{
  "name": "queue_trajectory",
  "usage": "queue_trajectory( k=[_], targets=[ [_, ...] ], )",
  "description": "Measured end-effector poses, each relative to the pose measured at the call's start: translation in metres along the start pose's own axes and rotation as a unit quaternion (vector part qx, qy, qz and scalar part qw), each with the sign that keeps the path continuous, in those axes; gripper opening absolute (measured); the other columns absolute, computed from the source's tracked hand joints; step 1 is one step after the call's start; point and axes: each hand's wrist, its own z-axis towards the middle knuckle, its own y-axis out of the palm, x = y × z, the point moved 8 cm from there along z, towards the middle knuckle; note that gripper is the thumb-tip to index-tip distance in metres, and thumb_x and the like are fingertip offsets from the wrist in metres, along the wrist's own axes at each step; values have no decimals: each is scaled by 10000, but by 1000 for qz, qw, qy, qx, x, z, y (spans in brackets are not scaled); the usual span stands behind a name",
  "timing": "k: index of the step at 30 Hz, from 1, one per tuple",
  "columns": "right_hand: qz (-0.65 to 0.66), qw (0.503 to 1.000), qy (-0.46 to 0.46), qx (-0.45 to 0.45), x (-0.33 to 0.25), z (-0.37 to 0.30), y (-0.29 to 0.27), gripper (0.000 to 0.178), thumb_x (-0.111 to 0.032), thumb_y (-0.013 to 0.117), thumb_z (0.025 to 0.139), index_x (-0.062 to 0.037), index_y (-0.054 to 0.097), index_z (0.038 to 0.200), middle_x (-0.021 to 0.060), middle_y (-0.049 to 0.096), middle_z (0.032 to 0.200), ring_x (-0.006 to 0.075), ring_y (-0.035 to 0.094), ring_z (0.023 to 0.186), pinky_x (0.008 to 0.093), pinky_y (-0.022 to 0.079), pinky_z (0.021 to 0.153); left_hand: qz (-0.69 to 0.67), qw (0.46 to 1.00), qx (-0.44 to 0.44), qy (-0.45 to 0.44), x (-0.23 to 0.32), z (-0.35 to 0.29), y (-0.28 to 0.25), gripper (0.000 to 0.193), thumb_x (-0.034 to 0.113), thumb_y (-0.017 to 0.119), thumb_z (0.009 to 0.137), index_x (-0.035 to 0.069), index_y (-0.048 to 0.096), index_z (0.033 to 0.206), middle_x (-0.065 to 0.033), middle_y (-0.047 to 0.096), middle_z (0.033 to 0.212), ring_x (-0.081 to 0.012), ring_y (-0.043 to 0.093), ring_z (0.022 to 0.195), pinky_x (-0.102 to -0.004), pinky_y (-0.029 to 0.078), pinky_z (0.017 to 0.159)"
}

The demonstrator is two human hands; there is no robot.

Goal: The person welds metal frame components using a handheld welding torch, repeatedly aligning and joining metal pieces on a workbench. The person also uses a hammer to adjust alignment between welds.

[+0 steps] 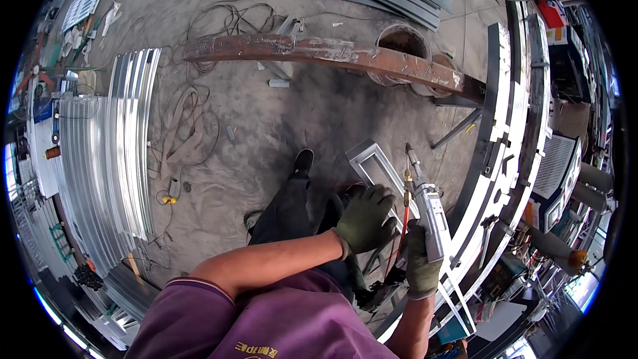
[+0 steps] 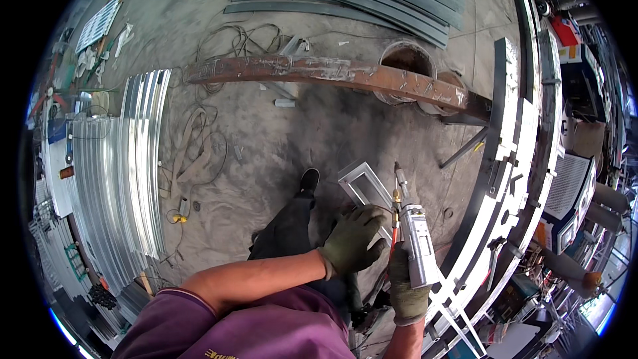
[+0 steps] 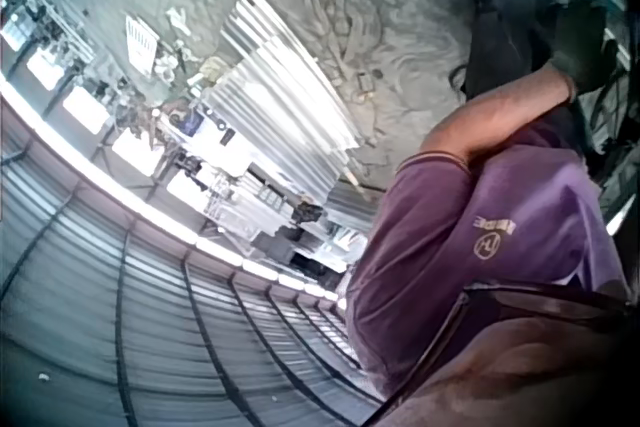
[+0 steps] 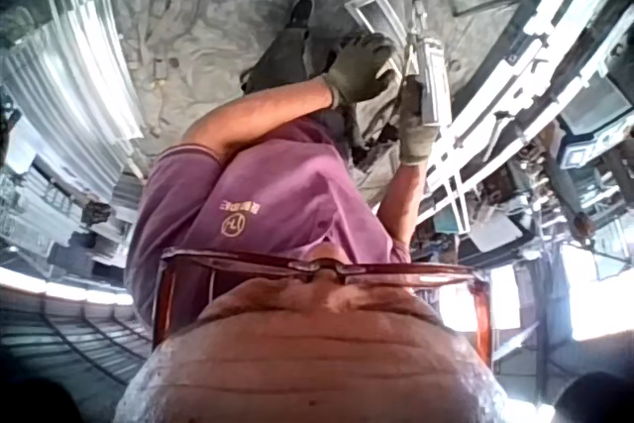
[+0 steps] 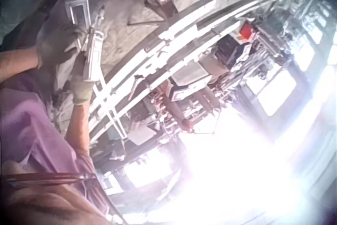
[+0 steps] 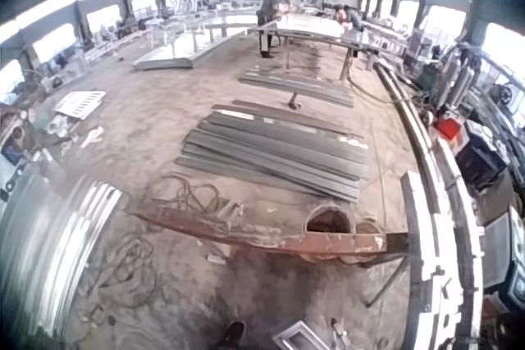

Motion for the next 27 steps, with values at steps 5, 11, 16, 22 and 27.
queue_trajectory(
  k=[5,11,16,22,27],
  targets=[
    [5,1000,-2,26,-6,-1,-3,208,-246,704,1094,-44,718,1142,-11,652,887,94,597,774,293,482,652,-96,959,-24,-266,-45,-31,5,552,380,745,983,-23,651,1349,-222,684,1329,-383,645,1253,-470,489,1106],
    [-29,999,-23,9,-10,-2,7,172,-171,720,1064,-8,736,1116,36,682,845,132,628,737,331,511,648,-389,879,50,-270,-113,-3,81,467,277,844,965,-36,714,1286,-90,772,1172,-187,715,1100,-330,565,981],
    [-46,996,-80,14,1,-12,9,187,-139,780,985,-22,759,1128,139,787,983,293,781,881,396,607,769,-629,685,-14,-367,-114,10,113,299,257,801,1014,48,775,1226,-20,774,1123,-127,712,1019,-294,557,870],
    [-95,978,-181,44,10,-27,2,211,-109,761,1006,-8,741,1191,106,756,979,205,730,874,359,580,777,-623,712,87,-313,-100,22,91,265,215,790,1017,51,741,1220,-18,761,1076,-123,726,916,-280,583,800],
    [-37,991,-117,50,34,-48,-9,327,-173,780,956,-75,759,1267,170,778,1168,356,772,1027,415,620,844,-592,704,92,-382,-104,32,99,325,293,838,976,84,739,1204,-15,748,1055,-122,725,872,-291,591,705]
  ],
)
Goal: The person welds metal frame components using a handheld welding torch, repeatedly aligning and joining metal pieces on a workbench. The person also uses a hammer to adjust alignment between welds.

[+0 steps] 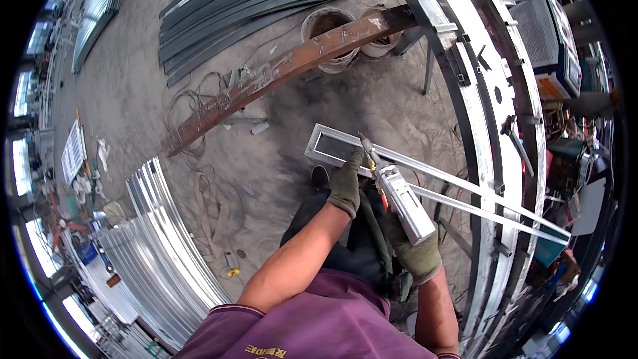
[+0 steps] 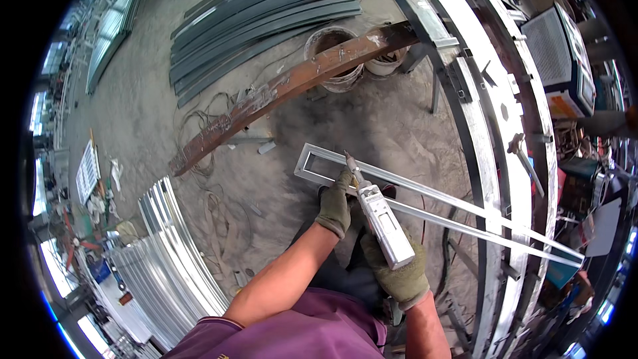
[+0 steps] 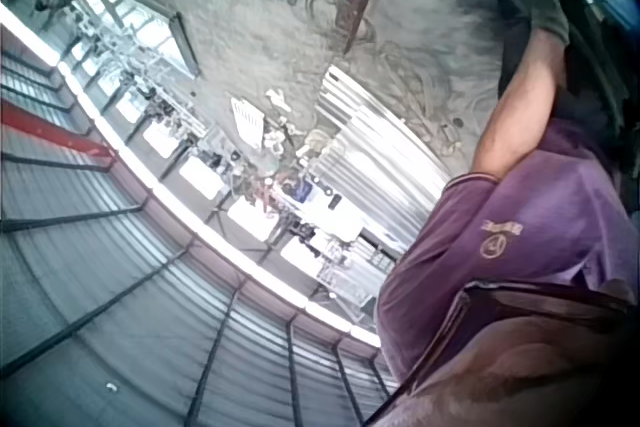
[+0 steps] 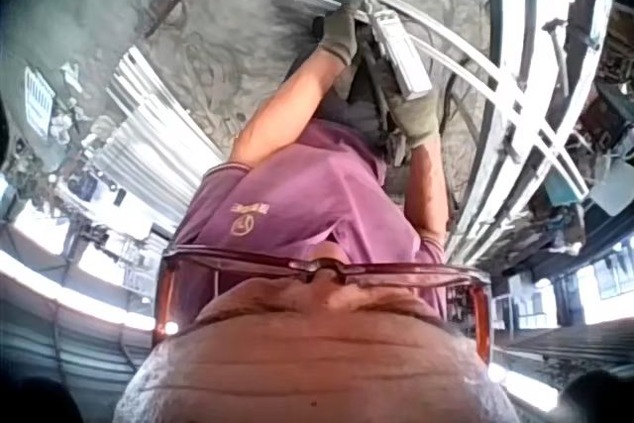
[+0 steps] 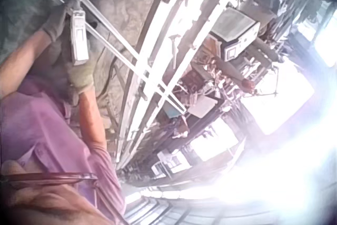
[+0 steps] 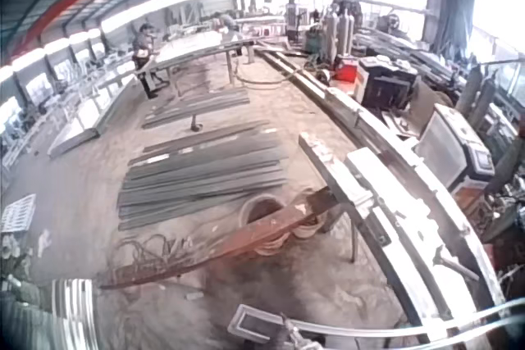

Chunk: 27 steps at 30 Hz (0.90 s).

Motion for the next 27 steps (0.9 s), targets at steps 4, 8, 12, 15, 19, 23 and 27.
queue_trajectory(
  k=[4,8,12,15,19,23,27],
  targets=[
    [-22,997,-55,48,6,-16,-12,287,-138,800,936,-54,758,1207,169,763,1071,370,762,898,415,616,764,105,993,51,-34,14,-20,25,457,539,779,977,151,745,1217,-24,732,1068,-155,711,930,-363,595,830],
    [1,997,-44,70,5,-24,-22,281,-146,803,939,-45,754,1196,164,755,1039,368,754,869,417,613,742,78,992,71,-64,20,-33,40,509,581,824,918,165,738,1199,-31,729,1017,-176,710,889,-389,603,806],
    [16,998,-30,44,12,-28,-24,305,-106,799,936,-45,752,1230,168,770,1107,344,780,960,407,625,805,94,992,81,-33,24,-29,34,600,586,864,870,149,695,1244,-57,709,1033,-216,687,877,-411,585,803],
    [54,998,20,28,28,-33,-20,313,-95,795,937,-35,749,1240,168,777,1116,332,788,983,388,626,832,105,990,86,-37,23,-27,34,657,605,880,846,141,679,1266,-56,690,1043,-215,649,865,-412,568,799],
    [69,996,24,48,25,-31,-20,274,-95,794,937,-27,756,1199,169,779,1056,347,786,931,394,624,792,112,990,88,-25,20,-20,27,585,587,869,871,144,712,1219,-37,686,1032,-179,632,851,-384,562,773],
    [12,993,-60,101,4,-22,-23,214,-100,794,938,-31,768,1139,171,777,986,373,775,866,414,618,743,93,993,71,-24,17,-17,27,482,555,851,905,154,747,1151,-16,700,992,-145,649,827,-348,558,744],
    [0,994,-49,94,5,-19,-18,194,-110,802,933,-40,774,1111,168,775,952,384,768,846,423,612,722,92,992,79,-16,17,-20,26,417,530,832,934,161,759,1115,7,708,947,-127,654,787,-303,541,698]
  ],
)
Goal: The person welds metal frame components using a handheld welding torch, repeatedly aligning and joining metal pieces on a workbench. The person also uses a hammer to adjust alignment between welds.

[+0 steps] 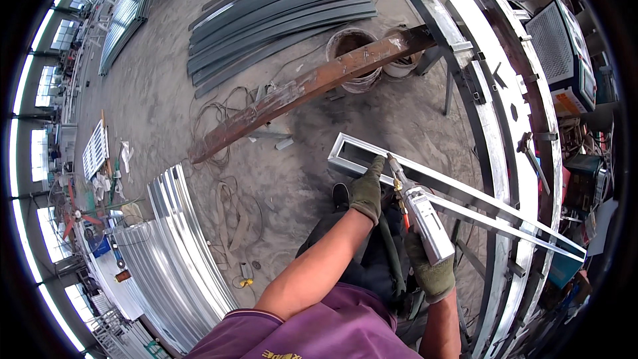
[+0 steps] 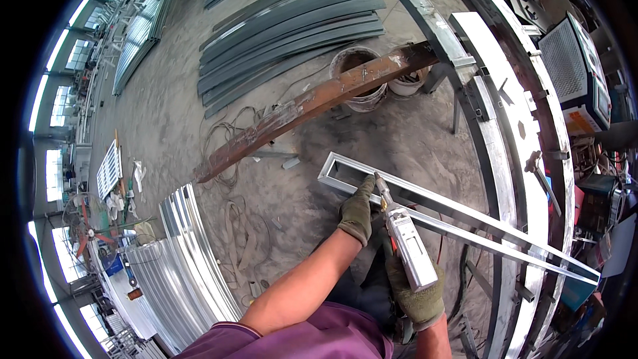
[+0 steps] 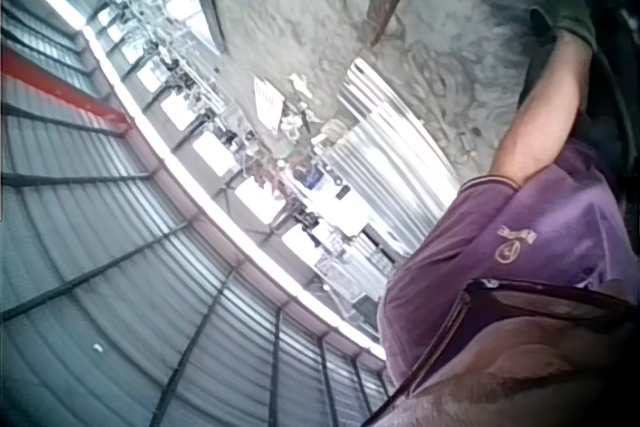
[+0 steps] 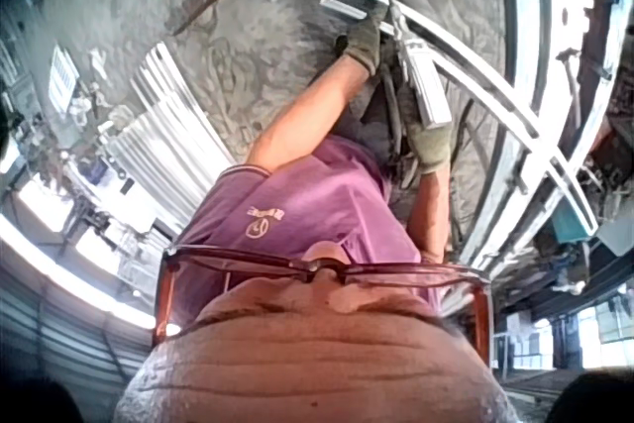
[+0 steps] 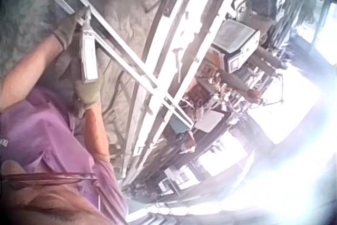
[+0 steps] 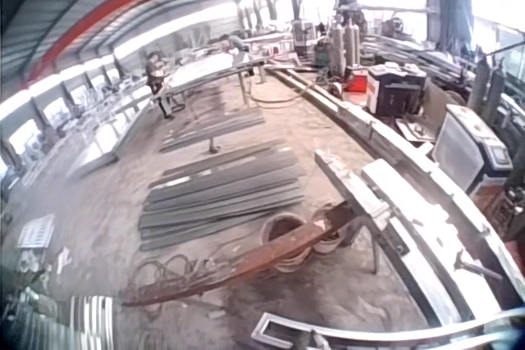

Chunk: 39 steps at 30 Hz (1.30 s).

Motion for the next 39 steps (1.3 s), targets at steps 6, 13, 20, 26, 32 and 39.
queue_trajectory(
  k=[6,13,20,26,32,39],
  targets=[
    [23,999,38,-18,5,-1,6,194,-111,803,928,-42,776,1107,151,783,934,358,777,840,418,611,722,10,999,-16,45,-15,23,-14,340,454,840,950,134,774,1046,8,724,952,-107,667,758,-283,549,645],
    [10,998,2,-63,0,5,12,230,-99,733,1022,-10,723,1234,63,732,1004,126,677,897,324,566,770,-23,998,-48,43,-24,27,-17,409,418,840,956,49,792,1126,-41,765,1043,-139,701,910,-316,568,786],
    [53,985,157,-56,9,10,15,181,-159,697,1059,-10,684,1160,62,658,885,153,623,767,349,511,662,-6,989,-55,135,-31,44,-23,587,319,920,893,-37,677,1292,-114,756,1218,-228,709,1071,-389,557,954],
    [24,983,180,-38,25,24,4,165,-170,653,1086,-27,661,1167,15,642,915,100,584,815,298,486,696,-11,981,-38,187,-18,21,-27,546,303,933,890,-12,659,1241,-70,729,1060,-177,667,946,-357,566,898],
    [-6,990,138,-28,-31,63,26,206,-194,687,1067,-14,690,1166,4,644,895,104,573,787,294,466,669,13,974,-40,222,-16,16,-35,736,334,935,886,-7,525,1393,-100,690,1180,-200,648,1052,-378,563,930],
    [-6,987,136,-86,-67,93,36,274,-240,672,1095,-52,667,1295,-2,665,980,105,616,853,292,497,724,-1,976,-78,202,-37,29,-28,565,199,872,944,-22,588,1380,-133,728,1281,-205,703,1145,-364,582,975]
  ],
)
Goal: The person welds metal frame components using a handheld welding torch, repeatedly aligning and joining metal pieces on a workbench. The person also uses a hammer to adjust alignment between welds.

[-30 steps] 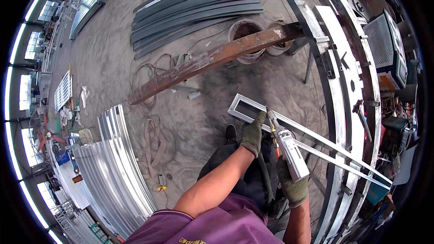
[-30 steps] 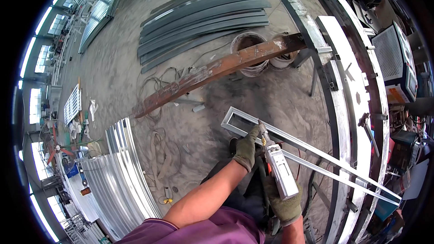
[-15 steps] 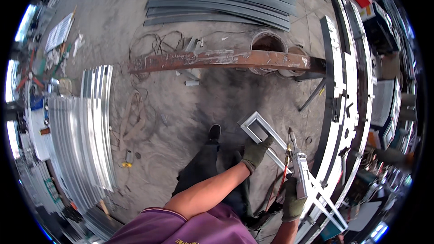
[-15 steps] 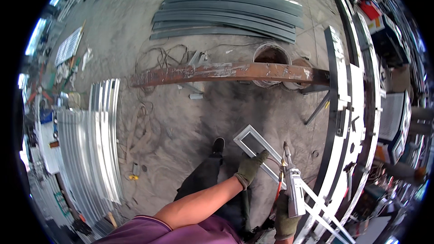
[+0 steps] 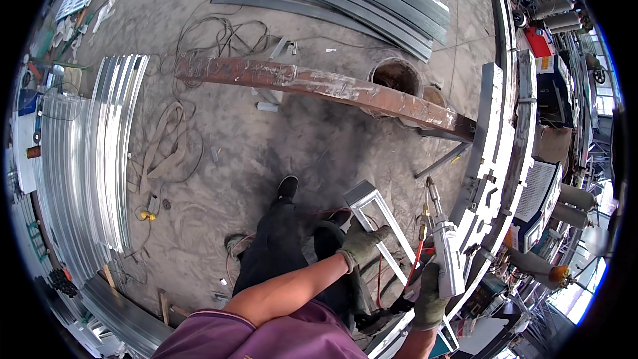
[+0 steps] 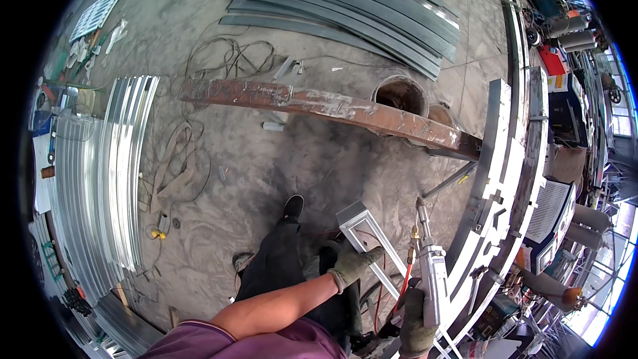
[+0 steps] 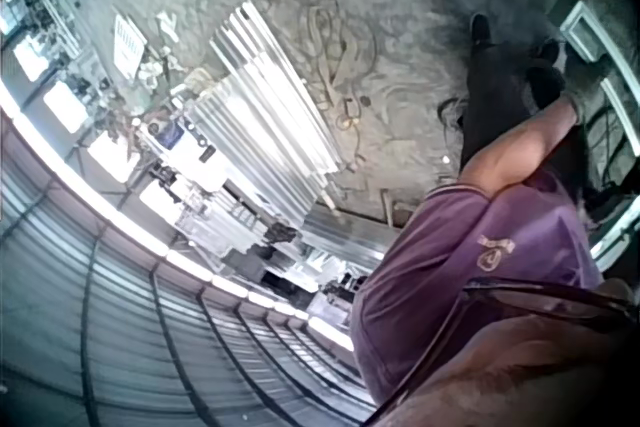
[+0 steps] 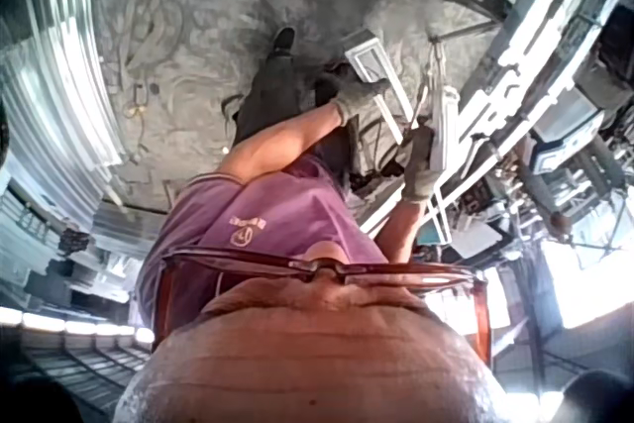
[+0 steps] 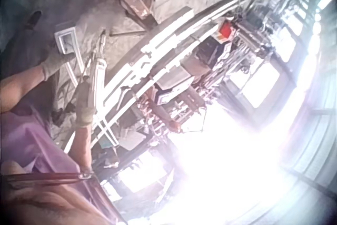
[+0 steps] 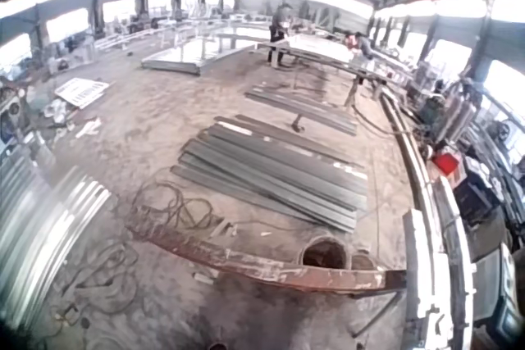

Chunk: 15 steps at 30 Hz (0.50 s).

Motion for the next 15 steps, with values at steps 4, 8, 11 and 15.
queue_trajectory(
  k=[4,8,11,15],
  targets=[
    [13,1000,-8,4,8,23,-4,240,-228,710,1062,-20,705,1183,-4,665,858,109,583,720,299,461,619,2,999,-22,-43,29,-8,-3,508,204,864,938,-24,663,1345,-93,773,1184,-186,718,1074,-355,576,945],
    [34,997,44,-50,46,51,-2,239,-197,712,1070,-13,711,1223,21,684,932,107,618,790,291,516,687,55,988,-14,-142,13,-12,-12,387,200,817,960,-16,717,1265,-104,776,1166,-198,722,1066,-364,565,944],
    [26,996,44,-74,80,63,-8,210,-147,737,1039,-19,727,1205,45,720,969,145,662,844,329,547,728,79,982,-6,-174,1,-17,-18,356,256,804,968,-15,756,1195,-127,794,1128,-215,735,1041,-383,560,924],
    [49,991,86,-92,102,70,-12,227,-108,765,1004,-14,734,1208,73,745,1006,196,702,906,368,567,794,60,988,11,-140,28,-22,-14,327,250,782,985,1,766,1196,-129,795,1121,-217,734,1042,-373,549,942]
  ],
)
